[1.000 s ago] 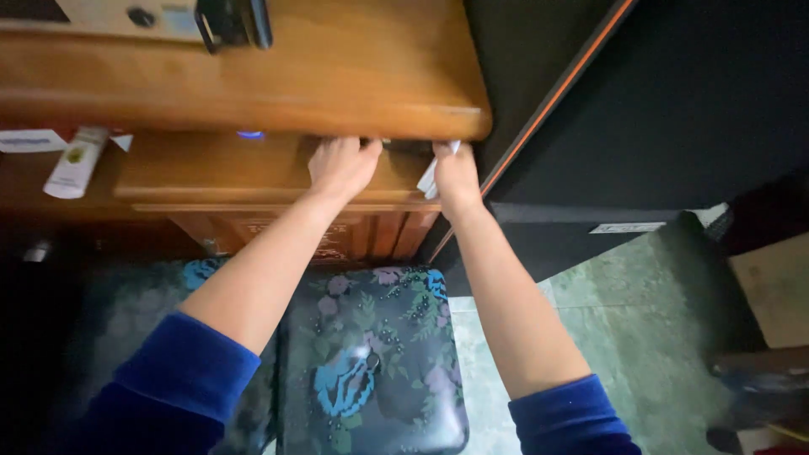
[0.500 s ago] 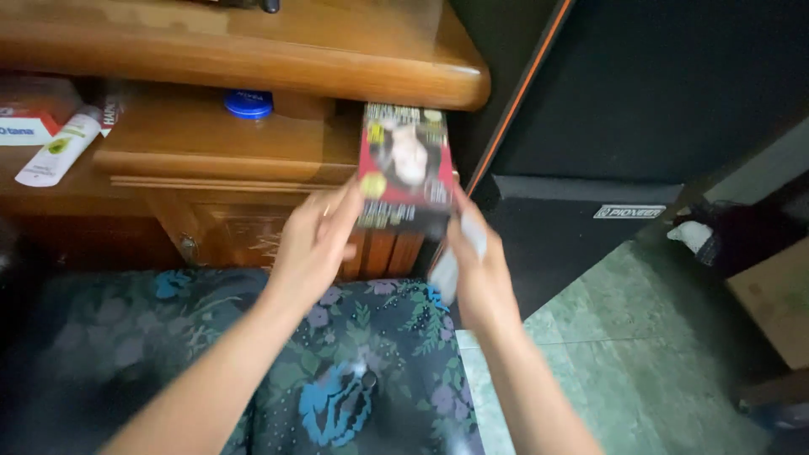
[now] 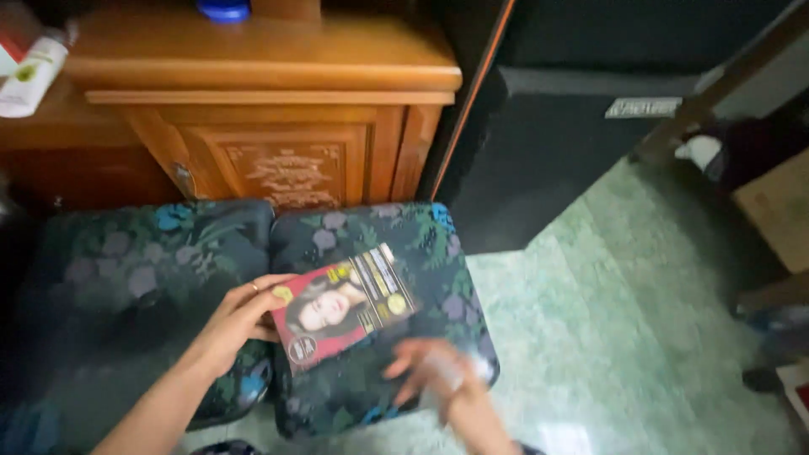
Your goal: The person folds a plastic bag into a small rectangle on a work surface and then picks up and opens a box of hair dye.
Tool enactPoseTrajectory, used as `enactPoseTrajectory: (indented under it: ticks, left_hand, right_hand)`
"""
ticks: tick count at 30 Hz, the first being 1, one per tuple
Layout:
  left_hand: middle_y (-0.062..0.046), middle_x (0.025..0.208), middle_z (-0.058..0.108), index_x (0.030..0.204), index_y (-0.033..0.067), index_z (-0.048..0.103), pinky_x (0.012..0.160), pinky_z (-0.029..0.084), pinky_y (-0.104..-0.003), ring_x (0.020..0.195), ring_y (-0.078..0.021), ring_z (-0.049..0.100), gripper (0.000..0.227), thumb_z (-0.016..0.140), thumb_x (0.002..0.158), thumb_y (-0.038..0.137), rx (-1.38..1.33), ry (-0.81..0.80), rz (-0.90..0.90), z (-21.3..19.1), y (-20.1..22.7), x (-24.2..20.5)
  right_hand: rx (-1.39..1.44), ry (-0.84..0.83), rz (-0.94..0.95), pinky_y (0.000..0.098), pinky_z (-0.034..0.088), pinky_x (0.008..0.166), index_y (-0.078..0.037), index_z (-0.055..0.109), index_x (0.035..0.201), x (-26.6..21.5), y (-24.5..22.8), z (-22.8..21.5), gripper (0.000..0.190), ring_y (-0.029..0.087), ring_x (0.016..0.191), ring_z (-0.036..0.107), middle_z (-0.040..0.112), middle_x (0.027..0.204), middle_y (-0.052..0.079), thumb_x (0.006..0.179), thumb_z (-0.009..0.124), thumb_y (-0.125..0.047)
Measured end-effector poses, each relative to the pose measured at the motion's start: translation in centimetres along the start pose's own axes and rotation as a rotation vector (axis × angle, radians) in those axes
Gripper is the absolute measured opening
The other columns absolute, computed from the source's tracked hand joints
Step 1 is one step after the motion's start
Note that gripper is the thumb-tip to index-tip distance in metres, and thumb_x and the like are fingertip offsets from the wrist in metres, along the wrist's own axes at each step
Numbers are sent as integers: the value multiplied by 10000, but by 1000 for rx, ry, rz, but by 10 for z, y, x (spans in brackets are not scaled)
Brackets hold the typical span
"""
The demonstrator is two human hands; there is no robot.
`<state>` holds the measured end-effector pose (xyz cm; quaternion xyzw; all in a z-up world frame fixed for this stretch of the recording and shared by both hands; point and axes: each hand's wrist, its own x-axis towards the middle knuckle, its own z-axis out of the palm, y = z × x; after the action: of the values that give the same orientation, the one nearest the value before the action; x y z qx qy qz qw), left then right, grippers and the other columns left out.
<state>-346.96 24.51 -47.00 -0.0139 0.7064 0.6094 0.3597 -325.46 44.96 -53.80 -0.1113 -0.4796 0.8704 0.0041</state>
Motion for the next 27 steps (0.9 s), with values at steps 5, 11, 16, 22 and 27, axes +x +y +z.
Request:
enactPoseTrajectory:
  ticks: [5,11,16,22,27]
  left_hand:
    - [-236,1315,514,1342,114,568,1038,347,-615,1239,-497,458,591,681,824,375,884,313,778,-23,-29,8]
    - [-238,1483,293,1516,205,225,1030,60,-772,1435,-437,151,1077,726,685,672,1357,-27,492,42,4,-32]
    - [-175,1447,273,1527,277,155,958,120,-820,1396,-365,174,1146,814,625,533,1437,-44,379,54,-1,-9]
    - [-112,1372,340,1512,317,250,1037,184,-718,1323,-338,267,1134,869,565,394,1277,-127,632,38,-11,-14]
    - [-109,1375,357,1500,255,318,1065,130,-691,1316,-340,288,1124,888,532,285,1098,-163,889,27,-28,-14]
  right_hand:
    - [-754,580,-211,227,309,269,-81,747,886,8,-86,15,255,171,243,397,595,446,119,946,514,-166]
    - [-794,375,-160,239,379,419,-113,742,1040,57,-66,-6,208,166,395,529,560,421,84,896,601,-164]
    - [-620,367,-127,262,400,473,-31,728,1022,45,-53,-6,204,188,420,522,544,442,116,910,570,-96]
    - [-526,358,-110,284,445,476,27,712,994,21,-66,9,191,154,459,515,665,746,156,825,714,-62]
    - [-769,305,-179,282,468,545,-45,741,937,-5,-92,37,185,135,539,572,712,868,95,767,791,-98]
